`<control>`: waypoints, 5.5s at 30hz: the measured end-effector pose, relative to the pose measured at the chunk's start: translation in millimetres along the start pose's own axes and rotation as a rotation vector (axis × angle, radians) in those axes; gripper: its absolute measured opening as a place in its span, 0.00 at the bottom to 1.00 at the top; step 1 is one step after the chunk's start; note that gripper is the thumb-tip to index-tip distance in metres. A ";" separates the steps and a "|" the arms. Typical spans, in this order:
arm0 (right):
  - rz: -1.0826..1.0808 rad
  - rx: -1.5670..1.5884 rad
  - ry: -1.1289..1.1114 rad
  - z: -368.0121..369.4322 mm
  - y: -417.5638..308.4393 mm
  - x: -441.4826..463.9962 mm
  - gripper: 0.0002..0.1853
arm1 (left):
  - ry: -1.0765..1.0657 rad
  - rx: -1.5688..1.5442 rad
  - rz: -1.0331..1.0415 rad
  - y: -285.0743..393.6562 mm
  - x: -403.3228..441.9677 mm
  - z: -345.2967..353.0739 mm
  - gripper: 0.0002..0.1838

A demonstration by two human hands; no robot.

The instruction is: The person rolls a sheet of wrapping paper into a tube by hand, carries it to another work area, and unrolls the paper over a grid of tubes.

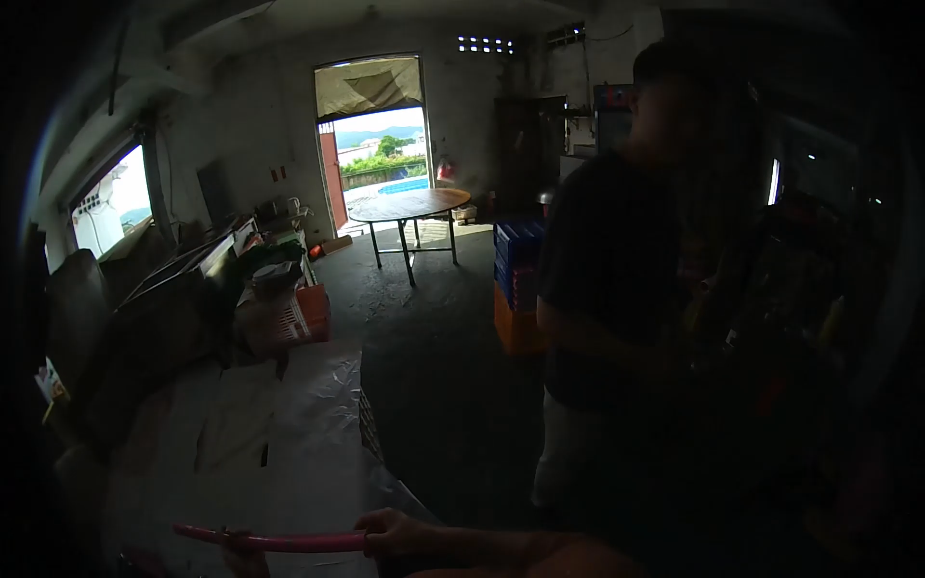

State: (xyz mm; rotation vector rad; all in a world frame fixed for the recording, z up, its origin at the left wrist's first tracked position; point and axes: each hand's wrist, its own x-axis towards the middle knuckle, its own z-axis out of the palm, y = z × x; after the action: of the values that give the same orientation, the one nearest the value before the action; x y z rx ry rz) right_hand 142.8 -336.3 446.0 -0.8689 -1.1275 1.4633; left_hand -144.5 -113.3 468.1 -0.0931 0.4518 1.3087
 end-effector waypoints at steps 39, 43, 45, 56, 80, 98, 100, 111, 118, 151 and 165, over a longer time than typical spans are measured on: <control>0.084 -0.491 -0.273 95.2 39.3 73.5 0.08 | -0.374 0.140 0.682 108.7 -174.2 -60.7 0.11; 0.007 -0.566 -0.238 91.4 56.0 65.7 0.07 | -0.286 0.124 0.739 119.9 -194.2 -74.3 0.12; -0.072 -0.608 -0.244 99.5 70.6 68.7 0.07 | -0.204 0.108 0.763 126.2 -209.3 -78.2 0.12; 0.212 -0.510 -0.461 199.4 68.9 67.3 0.12 | -0.154 0.012 0.903 193.5 -281.1 -136.2 0.09; 0.629 0.007 -1.084 443.6 68.4 202.2 0.22 | -0.227 -0.382 0.991 387.9 -342.5 -276.8 0.10; 0.544 -0.193 -1.312 611.0 161.2 318.9 0.17 | 0.118 -0.363 1.298 534.5 -357.9 -308.2 0.11; 0.825 0.010 -1.303 633.7 179.4 326.1 0.17 | 0.095 -0.412 1.288 559.1 -366.4 -325.0 0.11; 0.539 -0.209 -1.363 827.5 191.7 318.4 0.16 | -0.071 -0.536 1.241 714.6 -438.1 -395.0 0.11; 0.582 0.022 -1.362 890.5 222.7 339.8 0.24 | -0.103 -0.634 1.185 777.8 -440.7 -436.6 0.08; 0.316 -0.546 -1.728 1128.5 487.7 614.0 0.14 | 0.324 0.740 1.289 1029.9 -263.5 -320.7 0.11; 0.704 -0.593 -1.673 1277.7 567.6 634.7 0.12 | 0.316 0.759 1.191 1197.7 -288.7 -398.7 0.14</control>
State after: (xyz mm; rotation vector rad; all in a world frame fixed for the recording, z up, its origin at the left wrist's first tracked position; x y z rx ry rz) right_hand -1342.2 29.7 309.9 -0.1861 -2.7444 2.5816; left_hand -1437.2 -180.3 434.6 0.7173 1.3744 2.1776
